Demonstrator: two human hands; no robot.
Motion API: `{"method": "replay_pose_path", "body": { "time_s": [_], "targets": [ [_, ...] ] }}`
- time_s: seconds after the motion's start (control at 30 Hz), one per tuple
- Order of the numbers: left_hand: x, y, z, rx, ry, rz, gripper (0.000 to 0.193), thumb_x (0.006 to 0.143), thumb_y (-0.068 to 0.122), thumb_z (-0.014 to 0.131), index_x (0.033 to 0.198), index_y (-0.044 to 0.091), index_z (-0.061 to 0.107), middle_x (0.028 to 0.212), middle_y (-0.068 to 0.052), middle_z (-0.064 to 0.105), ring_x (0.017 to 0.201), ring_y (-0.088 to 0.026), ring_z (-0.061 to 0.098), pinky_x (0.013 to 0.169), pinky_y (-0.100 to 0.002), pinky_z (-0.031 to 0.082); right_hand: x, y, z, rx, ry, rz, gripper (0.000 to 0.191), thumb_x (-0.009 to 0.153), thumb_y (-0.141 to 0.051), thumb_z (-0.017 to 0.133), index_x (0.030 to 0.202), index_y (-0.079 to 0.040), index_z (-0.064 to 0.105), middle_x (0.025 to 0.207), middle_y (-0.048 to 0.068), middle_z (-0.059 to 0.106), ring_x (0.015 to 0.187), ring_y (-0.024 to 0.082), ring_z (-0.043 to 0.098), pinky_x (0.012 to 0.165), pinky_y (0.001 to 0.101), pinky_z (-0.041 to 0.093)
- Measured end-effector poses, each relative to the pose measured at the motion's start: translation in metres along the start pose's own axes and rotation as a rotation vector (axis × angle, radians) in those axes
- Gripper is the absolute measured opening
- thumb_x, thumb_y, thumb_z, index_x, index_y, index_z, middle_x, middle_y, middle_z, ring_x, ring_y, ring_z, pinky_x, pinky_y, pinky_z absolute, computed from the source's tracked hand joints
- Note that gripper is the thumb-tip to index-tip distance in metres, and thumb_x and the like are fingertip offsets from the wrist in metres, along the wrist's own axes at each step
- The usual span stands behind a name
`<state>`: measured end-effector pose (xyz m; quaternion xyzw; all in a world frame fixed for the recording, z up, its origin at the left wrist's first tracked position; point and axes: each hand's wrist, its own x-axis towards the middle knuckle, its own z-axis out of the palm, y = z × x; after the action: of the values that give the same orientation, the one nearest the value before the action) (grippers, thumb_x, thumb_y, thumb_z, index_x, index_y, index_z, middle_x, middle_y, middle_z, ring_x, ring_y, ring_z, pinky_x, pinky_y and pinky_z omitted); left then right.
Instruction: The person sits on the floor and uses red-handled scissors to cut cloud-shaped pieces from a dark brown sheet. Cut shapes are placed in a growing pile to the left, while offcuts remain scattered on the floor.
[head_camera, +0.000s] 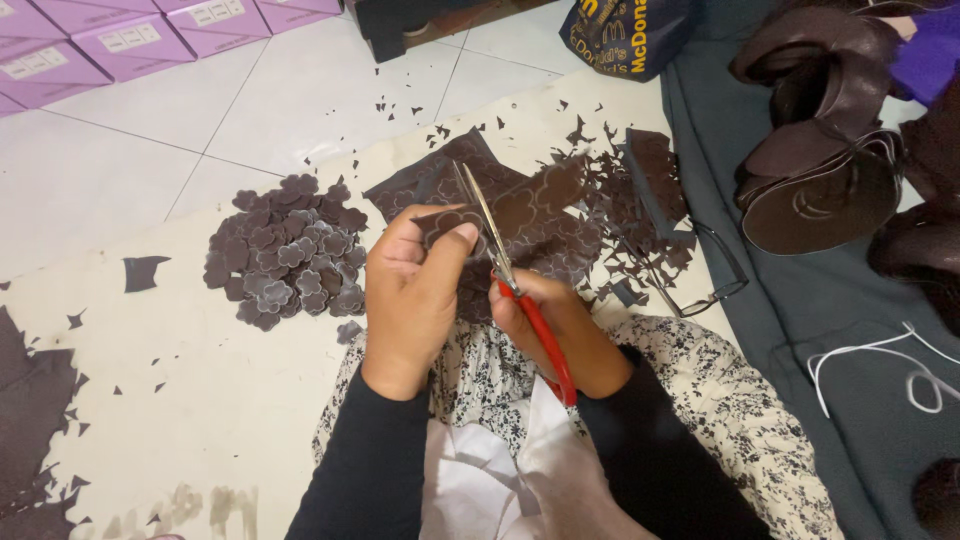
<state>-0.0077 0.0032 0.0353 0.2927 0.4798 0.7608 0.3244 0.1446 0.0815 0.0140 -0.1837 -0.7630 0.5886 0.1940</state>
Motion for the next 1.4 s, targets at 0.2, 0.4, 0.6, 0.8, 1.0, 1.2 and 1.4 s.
{"method": "replay_pose_path", "body": {
  "time_s": [0.2, 0.4, 0.6, 0.8, 1.0, 1.2, 1.4],
  "targets": [
    [-0.001, 0.004, 0.001, -0.036, 0.021, -0.049, 0.006, 0.097, 0.003, 0.063, 0.101, 0.001, 0.067, 0.092, -0.001, 0.07, 0.082, -0.006, 0.062, 0.075, -0.023, 0.051, 0.0, 0.0, 0.001, -0.003, 0.009, 0.0, 0.048, 0.101, -0.055, 0.055, 0.088, -0.009, 0.053, 0.074, -0.006, 0.043, 0.066, 0.005, 0.041, 0.056, 0.0242, 0.037],
    [-0.004, 0.003, 0.003, -0.098, 0.037, -0.065, 0.006, 0.097, 0.002, 0.062, 0.101, 0.001, 0.066, 0.093, -0.001, 0.069, 0.083, -0.006, 0.061, 0.076, -0.023, 0.05, 0.0, 0.006, 0.004, 0.017, 0.032, -0.044, 0.052, 0.101, -0.059, 0.056, 0.088, -0.008, 0.053, 0.077, -0.007, 0.043, 0.069, 0.004, 0.04, 0.059, 0.0236, 0.036],
    [-0.002, 0.004, -0.002, -0.103, 0.015, -0.064, 0.006, 0.098, 0.001, 0.062, 0.103, 0.001, 0.066, 0.094, -0.001, 0.069, 0.084, -0.007, 0.06, 0.077, -0.024, 0.049, -0.001, 0.011, 0.003, 0.066, 0.021, 0.04, 0.052, 0.097, -0.059, 0.059, 0.086, -0.009, 0.054, 0.075, -0.007, 0.043, 0.067, 0.005, 0.039, 0.056, 0.0242, 0.034],
    [-0.002, 0.002, 0.007, -0.219, 0.028, -0.049, 0.014, 0.099, 0.002, 0.061, 0.112, 0.001, 0.067, 0.101, -0.001, 0.071, 0.09, -0.007, 0.062, 0.084, -0.024, 0.05, 0.001, 0.007, 0.005, -0.059, 0.055, -0.108, 0.046, 0.104, -0.052, 0.055, 0.088, -0.008, 0.055, 0.075, -0.006, 0.046, 0.069, 0.005, 0.043, 0.06, 0.025, 0.039],
    [0.0, 0.008, 0.0, -0.006, -0.025, 0.035, 0.014, 0.099, 0.002, 0.059, 0.109, -0.001, 0.069, 0.101, -0.002, 0.072, 0.09, -0.007, 0.064, 0.084, -0.024, 0.053, -0.002, 0.001, 0.0, -0.047, -0.003, -0.059, 0.041, 0.103, -0.047, 0.057, 0.09, -0.008, 0.054, 0.076, -0.004, 0.045, 0.07, 0.006, 0.042, 0.061, 0.0258, 0.04],
    [0.002, 0.016, -0.006, 0.013, -0.086, -0.022, 0.015, 0.098, 0.002, 0.058, 0.108, -0.001, 0.068, 0.1, -0.004, 0.073, 0.088, -0.007, 0.066, 0.08, -0.024, 0.054, -0.001, 0.0, -0.006, -0.128, -0.042, -0.06, 0.049, 0.101, -0.057, 0.055, 0.088, -0.01, 0.054, 0.074, -0.005, 0.047, 0.068, 0.006, 0.045, 0.06, 0.0253, 0.041],
    [0.003, 0.018, -0.007, 0.038, -0.096, -0.02, 0.012, 0.098, 0.001, 0.058, 0.105, -0.002, 0.068, 0.098, -0.004, 0.073, 0.086, -0.006, 0.064, 0.078, -0.023, 0.053, -0.001, -0.002, -0.008, -0.063, -0.072, 0.025, 0.054, 0.096, -0.064, 0.056, 0.087, -0.01, 0.053, 0.072, -0.004, 0.045, 0.065, 0.007, 0.043, 0.056, 0.0265, 0.038]
  ]
}}
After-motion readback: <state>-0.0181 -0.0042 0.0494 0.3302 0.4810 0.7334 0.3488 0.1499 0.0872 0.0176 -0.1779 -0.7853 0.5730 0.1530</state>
